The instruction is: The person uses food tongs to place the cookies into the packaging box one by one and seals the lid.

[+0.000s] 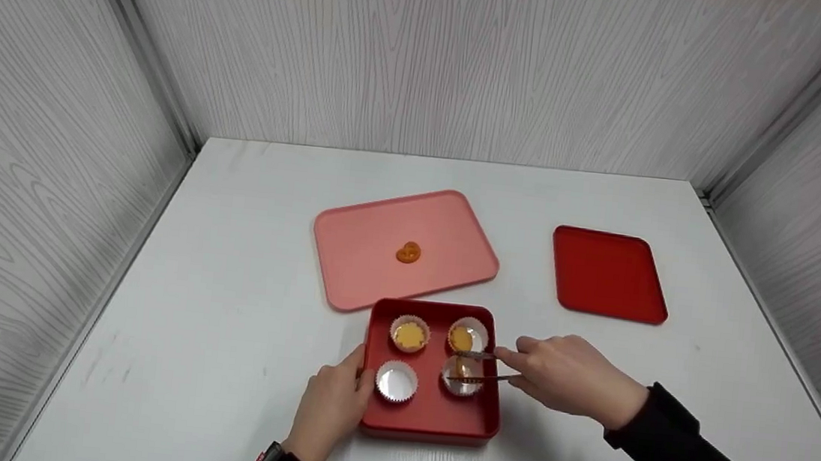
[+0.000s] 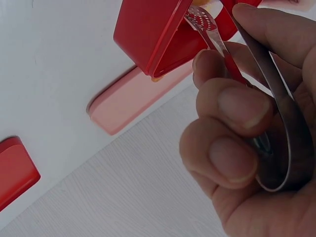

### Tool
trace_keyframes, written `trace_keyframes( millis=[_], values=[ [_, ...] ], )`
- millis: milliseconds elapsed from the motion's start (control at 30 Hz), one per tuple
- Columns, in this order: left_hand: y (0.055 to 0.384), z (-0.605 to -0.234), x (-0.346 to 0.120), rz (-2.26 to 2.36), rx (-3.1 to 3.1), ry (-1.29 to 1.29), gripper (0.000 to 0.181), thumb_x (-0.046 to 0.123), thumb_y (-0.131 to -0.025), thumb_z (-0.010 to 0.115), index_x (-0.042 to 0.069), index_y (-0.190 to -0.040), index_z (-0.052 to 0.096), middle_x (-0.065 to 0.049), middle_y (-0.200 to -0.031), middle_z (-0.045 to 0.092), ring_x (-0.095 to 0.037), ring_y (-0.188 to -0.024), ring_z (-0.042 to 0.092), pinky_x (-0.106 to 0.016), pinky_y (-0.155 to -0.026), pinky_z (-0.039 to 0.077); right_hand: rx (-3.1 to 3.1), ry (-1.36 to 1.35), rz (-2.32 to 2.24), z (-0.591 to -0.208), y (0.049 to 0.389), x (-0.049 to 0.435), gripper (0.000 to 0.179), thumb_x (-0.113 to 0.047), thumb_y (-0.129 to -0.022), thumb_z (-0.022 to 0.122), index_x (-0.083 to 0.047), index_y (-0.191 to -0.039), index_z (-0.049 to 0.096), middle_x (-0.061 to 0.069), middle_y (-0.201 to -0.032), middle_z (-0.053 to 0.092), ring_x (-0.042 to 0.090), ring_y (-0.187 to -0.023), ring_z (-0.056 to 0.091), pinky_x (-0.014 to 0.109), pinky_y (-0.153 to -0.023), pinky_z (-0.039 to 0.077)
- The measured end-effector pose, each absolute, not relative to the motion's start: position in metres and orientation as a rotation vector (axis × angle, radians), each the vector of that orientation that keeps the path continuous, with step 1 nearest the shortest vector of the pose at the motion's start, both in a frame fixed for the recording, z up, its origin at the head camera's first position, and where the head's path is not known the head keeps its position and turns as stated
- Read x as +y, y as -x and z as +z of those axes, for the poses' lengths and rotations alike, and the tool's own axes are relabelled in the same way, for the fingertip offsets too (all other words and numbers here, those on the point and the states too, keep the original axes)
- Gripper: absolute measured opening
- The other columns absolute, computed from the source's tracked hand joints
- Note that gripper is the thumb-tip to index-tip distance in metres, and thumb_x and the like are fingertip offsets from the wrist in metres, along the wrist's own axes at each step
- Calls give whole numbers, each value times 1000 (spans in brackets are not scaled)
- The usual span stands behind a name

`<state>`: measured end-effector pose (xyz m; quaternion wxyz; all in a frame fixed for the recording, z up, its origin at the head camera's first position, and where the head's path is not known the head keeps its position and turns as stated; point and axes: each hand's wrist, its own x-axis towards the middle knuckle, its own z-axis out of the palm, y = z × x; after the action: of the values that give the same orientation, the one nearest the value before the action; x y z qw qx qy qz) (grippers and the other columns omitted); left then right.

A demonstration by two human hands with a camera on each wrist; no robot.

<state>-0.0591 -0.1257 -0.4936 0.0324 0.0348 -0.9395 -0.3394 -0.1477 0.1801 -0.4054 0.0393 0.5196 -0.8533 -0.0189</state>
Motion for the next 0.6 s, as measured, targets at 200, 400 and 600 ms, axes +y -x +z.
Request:
trace_keyframes(
  millis=[200,400,600],
  values=[
    [60,-493,-126,-1063,-2914,-131,26,15,-99,62,5,-124,64,-16,-105,75,-32,-87,73,-49,-69,55,-2609,-1579,-67,-409,148,177,28,-18,-83,85,-14,-108,74,1,-69,57,13,-47,47,25,-44,38],
    [60,-493,-126,-1066,-2918,-135,30,16,-99,62,4,-127,64,-17,-105,75,-32,-86,73,-49,-69,55,-2610,-1560,-98,-409,148,177,28,-19,-81,87,-16,-107,74,1,-68,57,14,-47,49,25,-44,38],
    [59,-494,-126,-1071,-2902,-112,22,15,-99,61,7,-119,65,-15,-97,75,-25,-78,70,-45,-64,52,-2605,-1576,-79,-409,147,180,30,-18,-80,87,-17,-108,76,0,-70,60,13,-49,52,25,-45,39]
  ],
)
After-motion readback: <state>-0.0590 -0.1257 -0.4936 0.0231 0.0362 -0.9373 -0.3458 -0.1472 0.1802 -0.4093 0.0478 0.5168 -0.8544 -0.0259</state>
